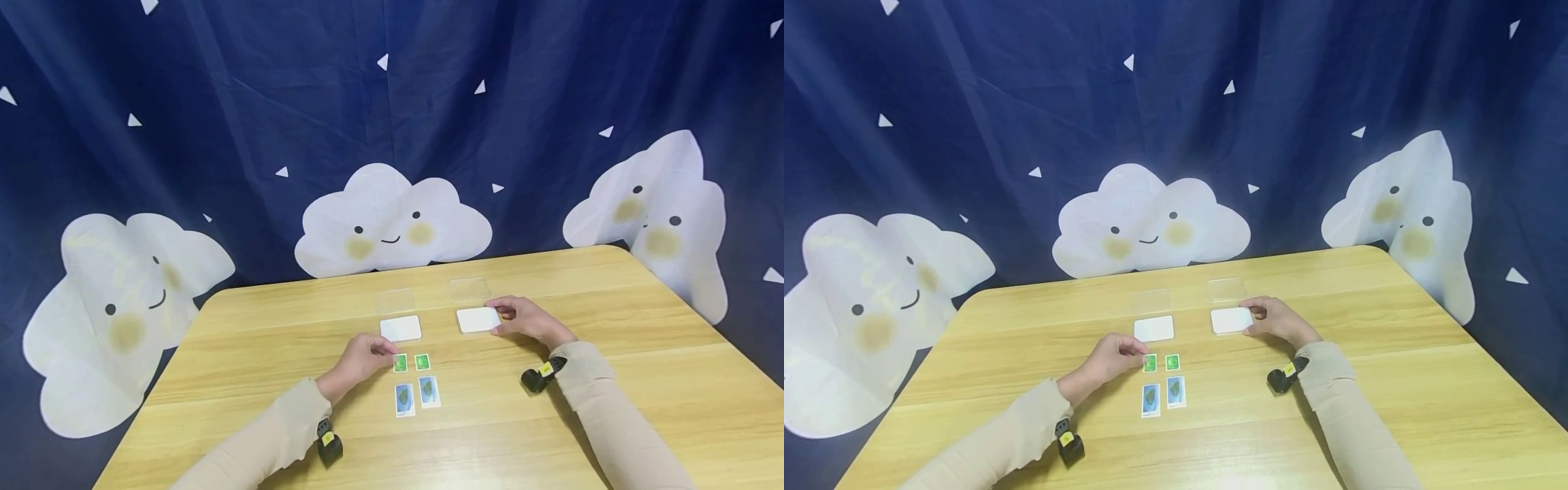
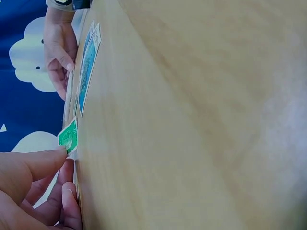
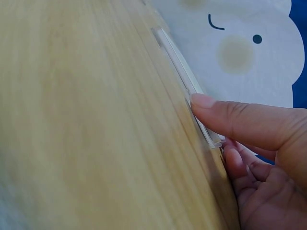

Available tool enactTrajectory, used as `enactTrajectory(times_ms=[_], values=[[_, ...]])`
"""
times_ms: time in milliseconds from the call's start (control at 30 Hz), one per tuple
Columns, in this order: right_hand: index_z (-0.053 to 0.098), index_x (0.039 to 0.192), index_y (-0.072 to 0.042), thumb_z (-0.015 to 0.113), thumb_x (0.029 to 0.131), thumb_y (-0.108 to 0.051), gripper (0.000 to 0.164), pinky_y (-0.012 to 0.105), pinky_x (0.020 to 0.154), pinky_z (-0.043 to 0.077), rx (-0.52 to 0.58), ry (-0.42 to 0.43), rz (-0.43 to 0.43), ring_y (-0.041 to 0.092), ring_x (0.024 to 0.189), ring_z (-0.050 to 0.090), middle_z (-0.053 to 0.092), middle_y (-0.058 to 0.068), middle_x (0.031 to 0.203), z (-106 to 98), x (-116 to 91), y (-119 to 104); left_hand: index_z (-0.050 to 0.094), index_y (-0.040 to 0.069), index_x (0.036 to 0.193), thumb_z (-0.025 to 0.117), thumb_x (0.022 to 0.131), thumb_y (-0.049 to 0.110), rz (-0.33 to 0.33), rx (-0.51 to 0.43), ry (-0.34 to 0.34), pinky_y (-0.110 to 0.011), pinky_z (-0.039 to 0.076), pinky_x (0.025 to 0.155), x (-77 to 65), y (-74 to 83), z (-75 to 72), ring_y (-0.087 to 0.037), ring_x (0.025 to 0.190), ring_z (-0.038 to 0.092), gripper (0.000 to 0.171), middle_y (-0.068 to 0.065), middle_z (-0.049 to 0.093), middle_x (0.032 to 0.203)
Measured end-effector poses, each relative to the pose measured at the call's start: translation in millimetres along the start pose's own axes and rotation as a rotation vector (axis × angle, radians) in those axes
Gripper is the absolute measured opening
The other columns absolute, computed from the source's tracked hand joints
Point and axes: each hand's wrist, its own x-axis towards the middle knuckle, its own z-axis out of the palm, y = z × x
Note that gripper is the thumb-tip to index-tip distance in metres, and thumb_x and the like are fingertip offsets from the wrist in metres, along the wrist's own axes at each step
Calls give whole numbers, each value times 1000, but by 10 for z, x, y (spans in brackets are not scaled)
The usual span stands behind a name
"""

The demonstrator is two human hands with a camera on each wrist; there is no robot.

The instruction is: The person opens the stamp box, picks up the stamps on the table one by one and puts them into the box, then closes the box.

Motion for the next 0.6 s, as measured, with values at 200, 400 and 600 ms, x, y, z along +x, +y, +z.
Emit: enactTrajectory(times_ms=[200, 400, 600], values=[[49, 127, 12, 76, 74, -3, 61, 37, 92, 42, 3, 3, -11, 37, 111, 51, 53, 29, 123, -9, 2, 0, 73, 7, 83, 72, 80, 6, 13, -8, 12, -28, 47, 73, -9, 1, -4, -11, 74, 56, 4, 1, 67, 79], [49, 128, 11, 77, 74, -4, 62, 45, 95, 39, 10, 0, -2, 37, 113, 49, 52, 29, 124, -10, 13, 5, 73, 7, 84, 71, 81, 6, -1, -18, 16, -30, 47, 76, -1, 3, -9, -12, 77, 57, 3, 0, 68, 80], [49, 128, 11, 76, 75, -4, 62, 44, 95, 40, 14, 0, -3, 38, 113, 49, 52, 29, 125, -2, 10, 7, 73, 7, 85, 72, 80, 7, -16, -27, 20, -32, 47, 78, 8, 1, -17, -12, 79, 58, 4, -1, 69, 82]])
